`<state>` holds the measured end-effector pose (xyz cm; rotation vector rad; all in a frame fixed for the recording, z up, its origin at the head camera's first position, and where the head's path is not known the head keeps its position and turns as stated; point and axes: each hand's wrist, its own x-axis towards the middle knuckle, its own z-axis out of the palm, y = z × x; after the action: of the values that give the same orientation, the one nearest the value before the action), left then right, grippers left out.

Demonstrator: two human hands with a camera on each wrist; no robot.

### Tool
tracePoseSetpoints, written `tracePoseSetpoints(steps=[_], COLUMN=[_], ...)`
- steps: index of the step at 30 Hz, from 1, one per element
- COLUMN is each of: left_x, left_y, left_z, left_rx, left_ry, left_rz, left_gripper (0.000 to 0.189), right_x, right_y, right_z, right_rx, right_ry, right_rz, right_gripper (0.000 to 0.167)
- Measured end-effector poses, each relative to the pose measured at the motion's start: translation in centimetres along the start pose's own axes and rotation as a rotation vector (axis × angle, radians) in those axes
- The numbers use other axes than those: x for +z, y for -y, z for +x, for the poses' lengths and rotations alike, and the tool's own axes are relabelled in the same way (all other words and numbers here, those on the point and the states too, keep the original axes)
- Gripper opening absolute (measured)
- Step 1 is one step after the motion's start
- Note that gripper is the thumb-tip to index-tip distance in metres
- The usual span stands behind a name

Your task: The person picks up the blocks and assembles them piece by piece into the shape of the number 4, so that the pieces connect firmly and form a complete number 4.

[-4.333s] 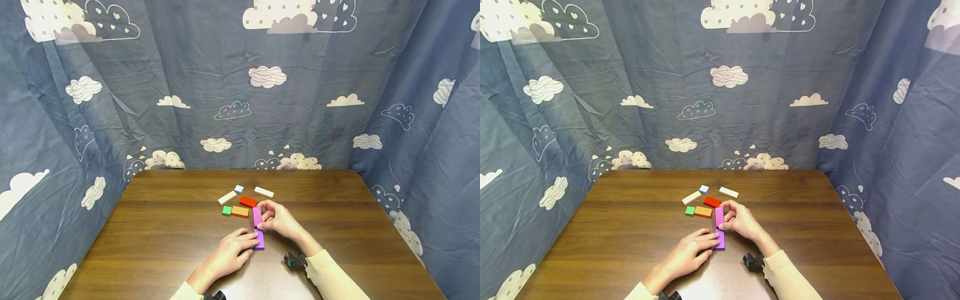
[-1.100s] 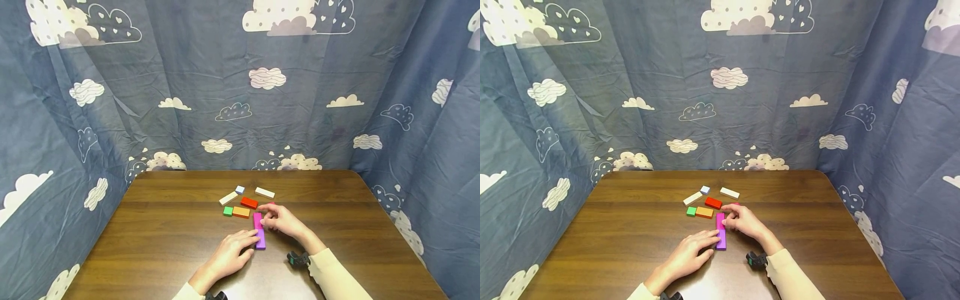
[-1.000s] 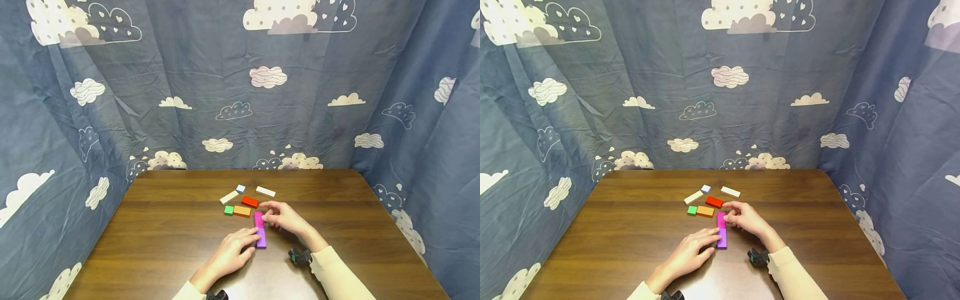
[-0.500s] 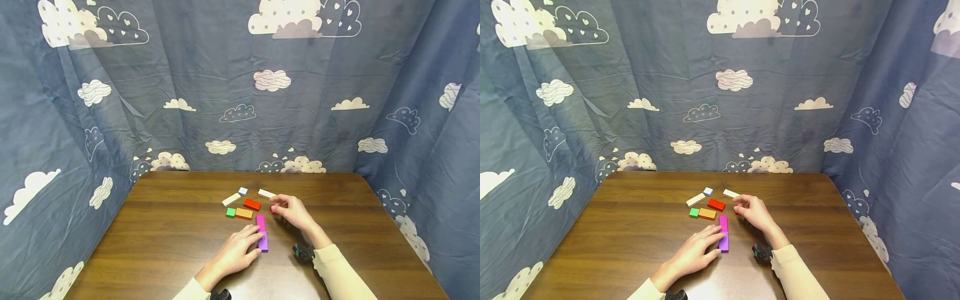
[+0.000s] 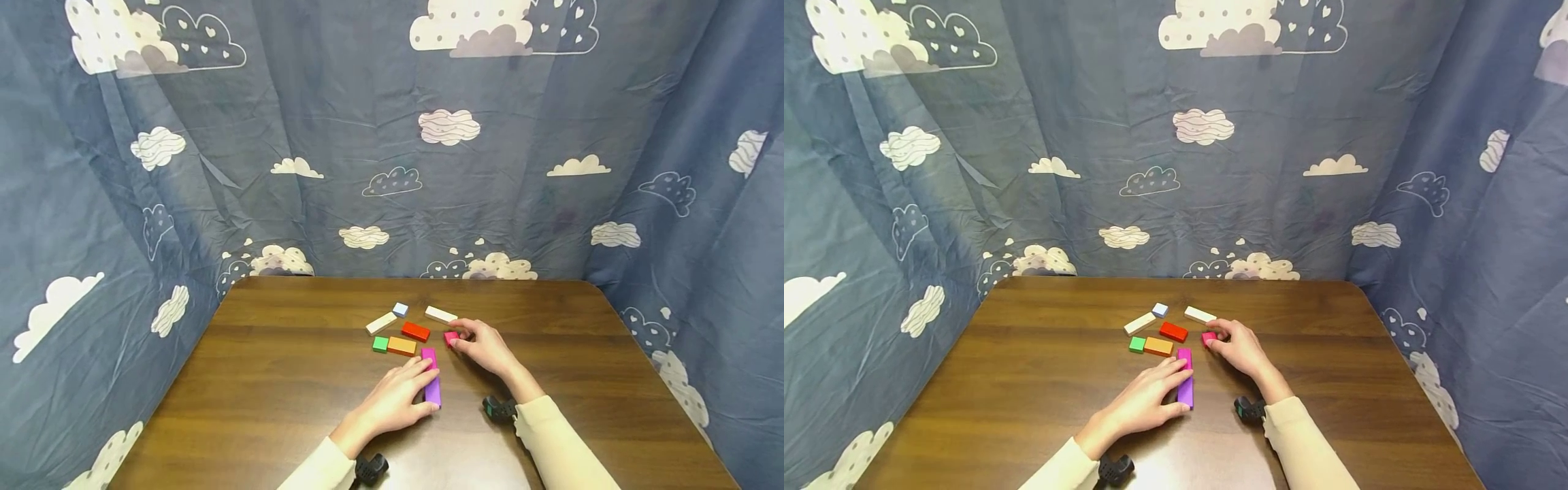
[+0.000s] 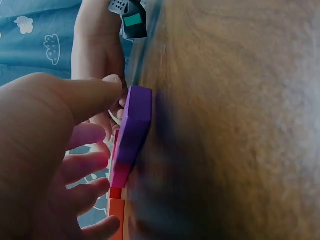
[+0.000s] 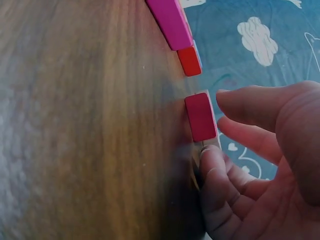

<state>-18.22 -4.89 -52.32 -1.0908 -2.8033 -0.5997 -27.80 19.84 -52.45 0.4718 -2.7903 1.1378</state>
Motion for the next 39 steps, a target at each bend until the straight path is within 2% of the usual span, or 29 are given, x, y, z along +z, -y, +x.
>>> tracePoseSetpoints(steps=[4,15,32,39], left_x=[-0.2,0.5,1.0,1.1], left_y=[0.1,0.0,-0.1,-0.1], left_z=[0.3,0.1,0.2,0.2], left_rx=[0.003,-0.014,0.027,0.014], left_ry=[0.0,-0.009,-0.062,-0.061], left_rz=[0.016,0.027,0.058,0.067], left_gripper=[0.062,0.063,0.06,0.06], right_x=[0.1,0.5,0.2,0.3], right_y=[-0.3,-1.1,-1.2,-1.4], right_z=[0.3,-0.2,0.0,0.0], right_rx=[0.001,0.019,0.03,0.048], right_ry=[-0.002,0.017,0.014,0.017], right_rz=[0.002,0.012,0.044,0.066], right_gripper=[0.034,0.03,0.024,0.022])
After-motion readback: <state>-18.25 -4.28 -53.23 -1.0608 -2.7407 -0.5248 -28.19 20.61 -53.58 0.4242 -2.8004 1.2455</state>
